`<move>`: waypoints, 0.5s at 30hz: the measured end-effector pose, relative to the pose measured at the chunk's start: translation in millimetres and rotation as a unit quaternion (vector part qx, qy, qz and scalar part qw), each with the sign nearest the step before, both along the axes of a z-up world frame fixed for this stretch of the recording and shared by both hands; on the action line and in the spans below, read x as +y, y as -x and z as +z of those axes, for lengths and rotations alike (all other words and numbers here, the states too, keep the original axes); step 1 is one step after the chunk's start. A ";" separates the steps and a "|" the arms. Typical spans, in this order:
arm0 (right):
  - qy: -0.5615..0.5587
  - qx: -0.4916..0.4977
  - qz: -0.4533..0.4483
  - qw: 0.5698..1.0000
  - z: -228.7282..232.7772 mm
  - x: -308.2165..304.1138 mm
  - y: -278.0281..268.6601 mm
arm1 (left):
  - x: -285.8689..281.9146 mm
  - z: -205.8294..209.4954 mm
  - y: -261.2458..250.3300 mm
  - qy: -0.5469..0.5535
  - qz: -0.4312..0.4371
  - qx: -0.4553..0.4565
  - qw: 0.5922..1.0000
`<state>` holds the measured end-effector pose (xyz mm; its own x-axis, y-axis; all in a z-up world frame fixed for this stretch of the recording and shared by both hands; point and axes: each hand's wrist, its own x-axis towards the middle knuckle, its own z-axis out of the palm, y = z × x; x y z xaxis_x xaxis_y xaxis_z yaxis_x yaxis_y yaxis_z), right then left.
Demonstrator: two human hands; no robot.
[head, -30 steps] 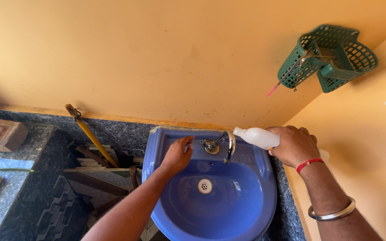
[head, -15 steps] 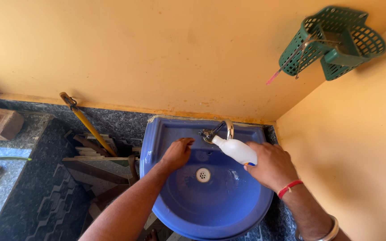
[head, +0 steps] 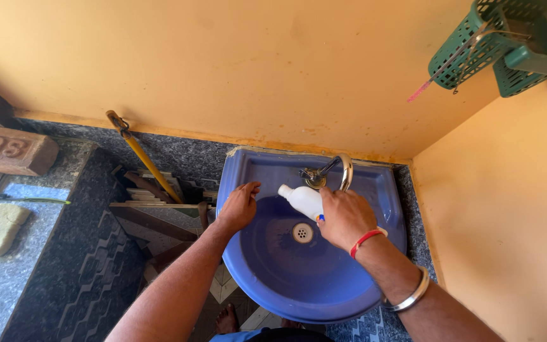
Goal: The person pours liquid from a white bottle into a blue sink and then uses a toothbrush to scrub the sink's surface and faucet. The person scrubs the basin and the area around the faucet repeatedly.
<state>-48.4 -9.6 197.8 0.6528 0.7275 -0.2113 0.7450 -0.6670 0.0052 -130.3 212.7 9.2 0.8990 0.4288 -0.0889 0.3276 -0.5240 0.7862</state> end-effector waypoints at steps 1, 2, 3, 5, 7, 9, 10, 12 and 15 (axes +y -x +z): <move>0.004 0.006 -0.004 1.000 -6.1 1.4 1.0 | 0.8 -0.7 2.4 0.000 -0.002 0.002 1.000; 0.008 0.012 -0.008 1.000 -11.6 2.0 1.9 | 1.1 -1.4 4.0 0.000 -0.004 0.004 1.000; 0.013 0.018 -0.013 1.000 -16.9 2.1 2.8 | 1.2 -2.2 5.7 0.001 -0.006 0.005 1.000; -0.003 0.026 -0.017 0.999 -24.4 -2.8 2.9 | 1.2 -3.9 9.1 -0.004 -0.004 0.001 1.000; -0.012 0.043 -0.020 0.999 -30.3 -8.0 8.3 | 1.4 -4.1 12.2 -0.002 -0.004 0.004 1.000; -0.013 0.067 -0.022 0.997 -34.1 -15.8 16.5 | -0.9 -4.4 13.0 0.008 -0.005 0.013 1.000; -0.006 0.070 -0.017 0.997 -35.4 -21.0 19.7 | -2.5 -4.4 12.8 0.013 -0.005 0.014 1.000; 0.008 0.075 -0.007 0.997 -39.8 -32.2 25.2 | -5.4 -4.7 13.1 0.022 -0.005 0.016 1.000; 0.059 0.081 -0.018 0.995 -51.5 -57.5 24.5 | -10.7 -5.7 11.9 0.007 -0.016 0.003 1.000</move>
